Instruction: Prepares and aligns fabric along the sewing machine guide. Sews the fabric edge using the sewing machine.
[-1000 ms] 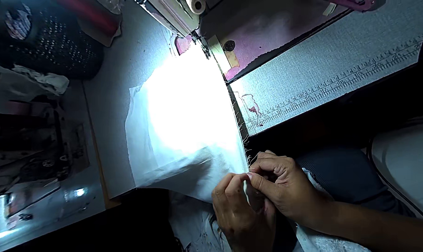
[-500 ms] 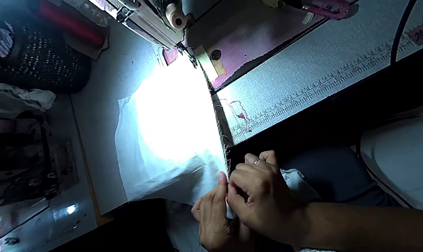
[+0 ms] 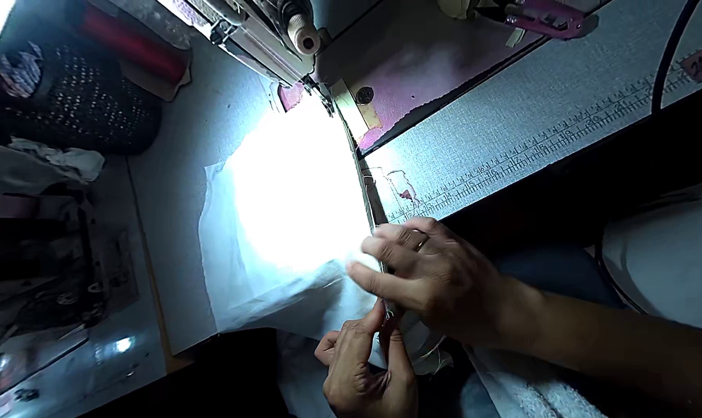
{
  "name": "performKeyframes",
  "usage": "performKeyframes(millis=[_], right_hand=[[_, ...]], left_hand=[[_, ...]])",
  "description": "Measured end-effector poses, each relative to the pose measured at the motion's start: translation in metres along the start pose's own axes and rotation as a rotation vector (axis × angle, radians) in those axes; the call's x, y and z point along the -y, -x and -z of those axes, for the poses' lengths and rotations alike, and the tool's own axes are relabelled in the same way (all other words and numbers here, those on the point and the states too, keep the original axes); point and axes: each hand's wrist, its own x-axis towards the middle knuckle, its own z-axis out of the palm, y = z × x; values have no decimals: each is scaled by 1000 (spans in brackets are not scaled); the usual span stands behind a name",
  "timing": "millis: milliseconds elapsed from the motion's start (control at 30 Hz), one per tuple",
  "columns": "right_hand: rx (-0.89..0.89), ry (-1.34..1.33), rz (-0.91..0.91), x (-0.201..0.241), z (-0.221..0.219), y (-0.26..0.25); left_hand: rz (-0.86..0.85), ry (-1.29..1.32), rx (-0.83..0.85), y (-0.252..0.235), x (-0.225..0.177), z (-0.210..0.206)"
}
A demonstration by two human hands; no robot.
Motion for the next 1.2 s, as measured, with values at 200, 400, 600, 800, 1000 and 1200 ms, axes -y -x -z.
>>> performKeyframes(millis=[200, 400, 600, 800, 1000, 1200], right_hand=[[47, 70, 380, -32, 4, -4], [61, 35, 450, -49, 3, 2], [-3, -99, 397, -59, -9, 9], [-72, -215, 288, -60, -20, 24], [-144, -217, 246, -57, -31, 30], [-144, -165, 175, -50, -30, 34]], left_hand=[[-118, -199, 75, -10, -10, 4], [-260, -399, 246, -30, -17, 11], [-396, -513, 416, -48, -21, 17], [-400, -395, 536, -60, -18, 18], [-231, -259, 407, -93, 68, 1], [-247, -365, 365, -120, 73, 3]])
